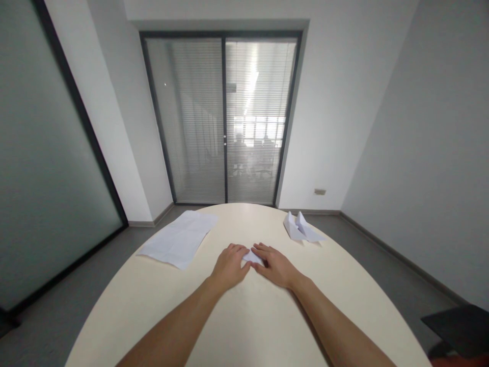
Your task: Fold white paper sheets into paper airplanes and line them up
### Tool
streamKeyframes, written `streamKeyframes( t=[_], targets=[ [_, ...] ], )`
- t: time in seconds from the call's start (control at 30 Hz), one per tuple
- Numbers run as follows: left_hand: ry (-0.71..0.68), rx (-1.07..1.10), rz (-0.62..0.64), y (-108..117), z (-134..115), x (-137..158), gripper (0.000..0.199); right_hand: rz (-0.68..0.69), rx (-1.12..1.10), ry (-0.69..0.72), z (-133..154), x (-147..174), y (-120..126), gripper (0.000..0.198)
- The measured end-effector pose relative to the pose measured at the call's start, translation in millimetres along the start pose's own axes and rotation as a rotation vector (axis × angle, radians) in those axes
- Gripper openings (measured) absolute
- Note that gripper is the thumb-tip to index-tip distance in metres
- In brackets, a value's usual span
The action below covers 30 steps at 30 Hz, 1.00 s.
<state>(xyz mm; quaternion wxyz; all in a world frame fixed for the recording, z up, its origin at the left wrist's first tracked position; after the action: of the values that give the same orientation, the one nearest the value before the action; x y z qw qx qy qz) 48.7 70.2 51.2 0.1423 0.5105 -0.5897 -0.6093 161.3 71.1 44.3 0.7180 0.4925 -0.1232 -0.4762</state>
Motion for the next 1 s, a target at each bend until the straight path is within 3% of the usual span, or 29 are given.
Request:
streamKeyframes(
  t=[0.2, 0.43, 0.77, 1.0],
  targets=[
    [0.057, 0.030, -0.028, 2, 8, -1, 0.026, -0.056, 0.020, 0.029, -1, -1, 0, 0.054],
    [0.031, 0.185, -0.022, -6, 11, -3, 0.027, -0.073, 0.038, 0.116, 6, -2, 1, 0.050],
    [0.037, 0.391, -0.012, -6, 9, -3, 0.036, -0.155, 0.144, -0.026, -8, 3, 10, 0.059],
    [0.048, 0.378, -0.005, -9, 11, -3, 0.034, -0.183, 0.114, 0.023, 4, 3, 17, 0.056]
  ],
)
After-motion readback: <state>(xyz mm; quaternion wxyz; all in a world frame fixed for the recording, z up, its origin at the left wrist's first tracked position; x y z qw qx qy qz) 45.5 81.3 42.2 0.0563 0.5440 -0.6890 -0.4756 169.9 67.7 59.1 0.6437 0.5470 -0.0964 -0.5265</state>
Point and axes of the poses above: each hand's wrist, its own x-axis away from the middle knuckle, its own y-axis out of the back of the hand, z = x × y, the point moved 10 cm from there along -x, towards the middle knuckle, and after that the axes turned 8 degrees about -x, right-handed, at the moved point
